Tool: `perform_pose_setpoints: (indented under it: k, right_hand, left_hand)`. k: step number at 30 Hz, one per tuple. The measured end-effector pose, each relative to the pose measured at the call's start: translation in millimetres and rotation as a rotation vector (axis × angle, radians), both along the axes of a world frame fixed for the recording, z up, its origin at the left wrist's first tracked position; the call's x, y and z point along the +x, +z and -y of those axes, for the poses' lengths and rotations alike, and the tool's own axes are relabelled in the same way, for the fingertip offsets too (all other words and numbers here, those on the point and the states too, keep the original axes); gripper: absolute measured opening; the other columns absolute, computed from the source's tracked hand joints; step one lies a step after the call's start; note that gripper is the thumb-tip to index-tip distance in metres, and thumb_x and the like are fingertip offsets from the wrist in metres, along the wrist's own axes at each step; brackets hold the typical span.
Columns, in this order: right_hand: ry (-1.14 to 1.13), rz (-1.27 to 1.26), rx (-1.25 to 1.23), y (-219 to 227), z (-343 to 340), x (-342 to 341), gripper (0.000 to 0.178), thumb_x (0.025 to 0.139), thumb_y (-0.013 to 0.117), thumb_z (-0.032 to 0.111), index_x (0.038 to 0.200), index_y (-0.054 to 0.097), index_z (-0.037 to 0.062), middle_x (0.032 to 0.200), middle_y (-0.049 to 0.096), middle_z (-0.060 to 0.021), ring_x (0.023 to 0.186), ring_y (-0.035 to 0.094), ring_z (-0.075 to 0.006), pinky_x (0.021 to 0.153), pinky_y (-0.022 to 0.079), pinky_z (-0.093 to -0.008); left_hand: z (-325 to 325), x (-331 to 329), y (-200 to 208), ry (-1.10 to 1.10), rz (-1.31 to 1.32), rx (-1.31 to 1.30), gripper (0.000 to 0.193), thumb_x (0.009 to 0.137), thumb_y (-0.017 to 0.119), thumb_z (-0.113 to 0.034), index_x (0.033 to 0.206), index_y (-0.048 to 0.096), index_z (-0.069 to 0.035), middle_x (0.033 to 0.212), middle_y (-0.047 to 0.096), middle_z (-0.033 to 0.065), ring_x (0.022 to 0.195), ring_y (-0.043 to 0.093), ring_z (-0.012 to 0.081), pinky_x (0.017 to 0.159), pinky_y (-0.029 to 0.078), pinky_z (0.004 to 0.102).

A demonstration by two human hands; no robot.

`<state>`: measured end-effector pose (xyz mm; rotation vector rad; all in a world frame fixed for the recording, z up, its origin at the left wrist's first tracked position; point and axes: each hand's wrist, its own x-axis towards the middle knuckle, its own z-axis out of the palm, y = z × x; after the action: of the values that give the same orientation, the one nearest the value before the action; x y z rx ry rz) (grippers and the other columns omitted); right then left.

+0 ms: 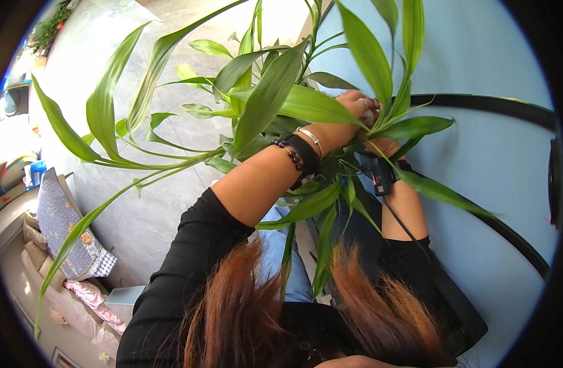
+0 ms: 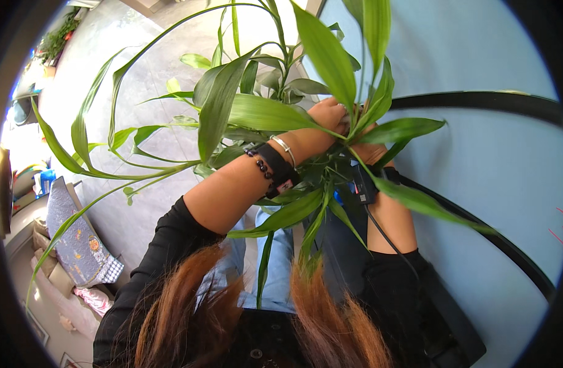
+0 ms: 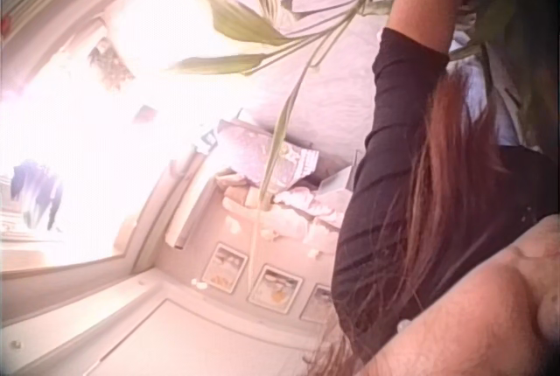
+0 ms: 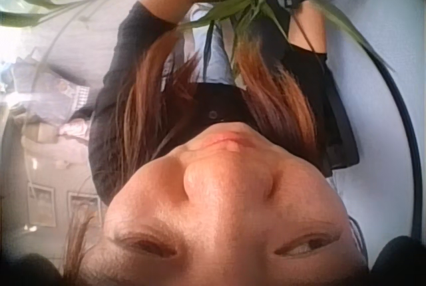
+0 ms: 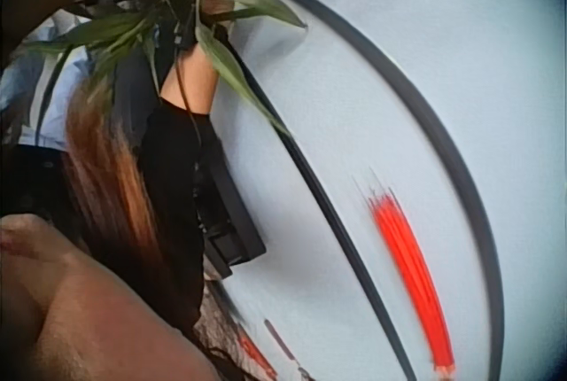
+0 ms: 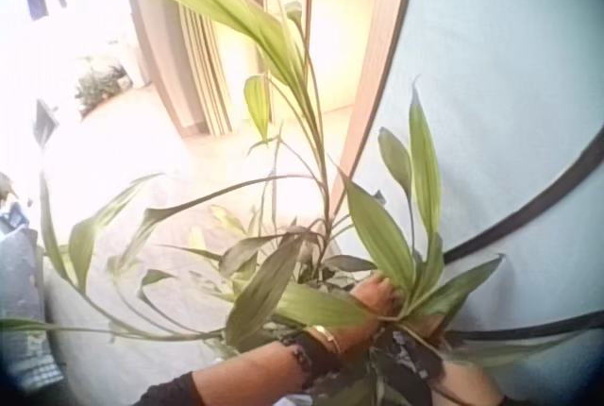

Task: The person wipes the leaves of a potted plant using a small cloth, moving around the plant to reach different sides and angles. The hands repeatedly lift and wipe individual leaves, focusing on the upper and middle sections of the plant.

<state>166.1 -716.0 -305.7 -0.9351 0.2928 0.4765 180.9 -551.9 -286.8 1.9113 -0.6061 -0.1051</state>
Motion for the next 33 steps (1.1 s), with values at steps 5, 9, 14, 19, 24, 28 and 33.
perform_pose_setpoints:
  k: [5, 9, 14, 19, 24, 28, 33]
  right_hand:
    - [-0.005, 0.001, 0.081, 3.1, 7.3, -5.0, 0.027, 0.097, 0.059, 0.018, 0.122, 0.059, 0.0078, 0.116, 0.064, -0.0039, 0.106, 0.061, -0.0167, 0.091, 0.050, -0.0335]
    - [0.155, 0.318, -0.281, 0.4, 14.2, -4.9, 0.025, 0.097, 0.058, 0.019, 0.118, 0.059, 0.0046, 0.113, 0.064, -0.0087, 0.105, 0.061, -0.0185, 0.084, 0.052, -0.0307]
    - [-0.014, -0.079, -0.002, 20.6, 15.2, -0.8, 0.053, 0.099, 0.058, 0.024, 0.142, 0.038, -0.0008, 0.131, 0.056, -0.0181, 0.116, 0.059, -0.0276, 0.100, 0.049, -0.0403]
    - [-0.034, -0.115, 0.069, 45.0, -2.2, -3.4, 0.055, 0.104, 0.046, 0.032, 0.144, 0.035, -0.0045, 0.134, 0.054, -0.0209, 0.115, 0.060, -0.0295, 0.103, 0.048, -0.0406]
    - [-0.037, 0.075, -0.108, 49.2, -4.7, 2.0, 0.049, 0.104, 0.046, 0.032, 0.140, 0.045, -0.0003, 0.125, 0.062, -0.0110, 0.110, 0.062, -0.0204, 0.097, 0.049, -0.0343]
    - [-0.087, 0.142, 0.080, 51.0, 5.7, 6.9, 0.045, 0.105, 0.046, 0.027, 0.137, 0.049, -0.0038, 0.125, 0.061, -0.0094, 0.112, 0.059, -0.0170, 0.098, 0.046, -0.0327]
    - [0.058, 0.293, -0.110, 54.4, 1.0, 10.0, 0.036, 0.102, 0.049, 0.014, 0.135, 0.050, -0.0008, 0.125, 0.060, -0.0059, 0.114, 0.057, -0.0150, 0.097, 0.047, -0.0304]
  left_hand:
    - [11.6, 13.6, 25.5, 0.109, 0.051, -0.135, 0.033, 0.090, 0.060, -0.015, 0.120, 0.060, -0.002, 0.114, 0.061, 0.0205, 0.105, 0.061, 0.0371, 0.086, 0.051, 0.0414]
    - [17.6, 10.2, 28.4, 0.288, -0.112, -0.382, 0.033, 0.090, 0.055, -0.001, 0.123, 0.056, -0.001, 0.118, 0.058, 0.0167, 0.104, 0.060, 0.0262, 0.086, 0.051, 0.0348]
    - [-11.9, -31.1, 29.2, 0.482, -0.126, -0.136, 0.030, 0.085, 0.056, -0.002, 0.115, 0.057, 0.001, 0.116, 0.057, 0.0226, 0.103, 0.059, 0.0374, 0.088, 0.048, 0.0428]
    - [-20.2, -58.4, 37.4, 0.350, -0.259, -0.071, 0.029, 0.083, 0.056, -0.004, 0.111, 0.061, 0.000, 0.112, 0.058, 0.0252, 0.101, 0.057, 0.0450, 0.088, 0.046, 0.0493]
    - [-12.9, -25.3, 44.1, 0.438, -0.230, -0.246, 0.022, 0.085, 0.058, -0.007, 0.105, 0.063, -0.001, 0.110, 0.062, 0.0229, 0.099, 0.059, 0.0424, 0.086, 0.047, 0.0461]
    - [-16.7, -19.5, 60.4, 0.497, -0.301, -0.370, 0.016, 0.084, 0.060, -0.006, 0.098, 0.063, 0.000, 0.103, 0.064, 0.0212, 0.090, 0.060, 0.0414, 0.083, 0.049, 0.0452]
    - [-15.4, -17.7, 72.0, 0.400, 0.172, -0.311, 0.024, 0.077, 0.065, -0.001, 0.101, 0.063, -0.003, 0.109, 0.063, 0.0164, 0.100, 0.059, 0.0381, 0.086, 0.048, 0.0445]
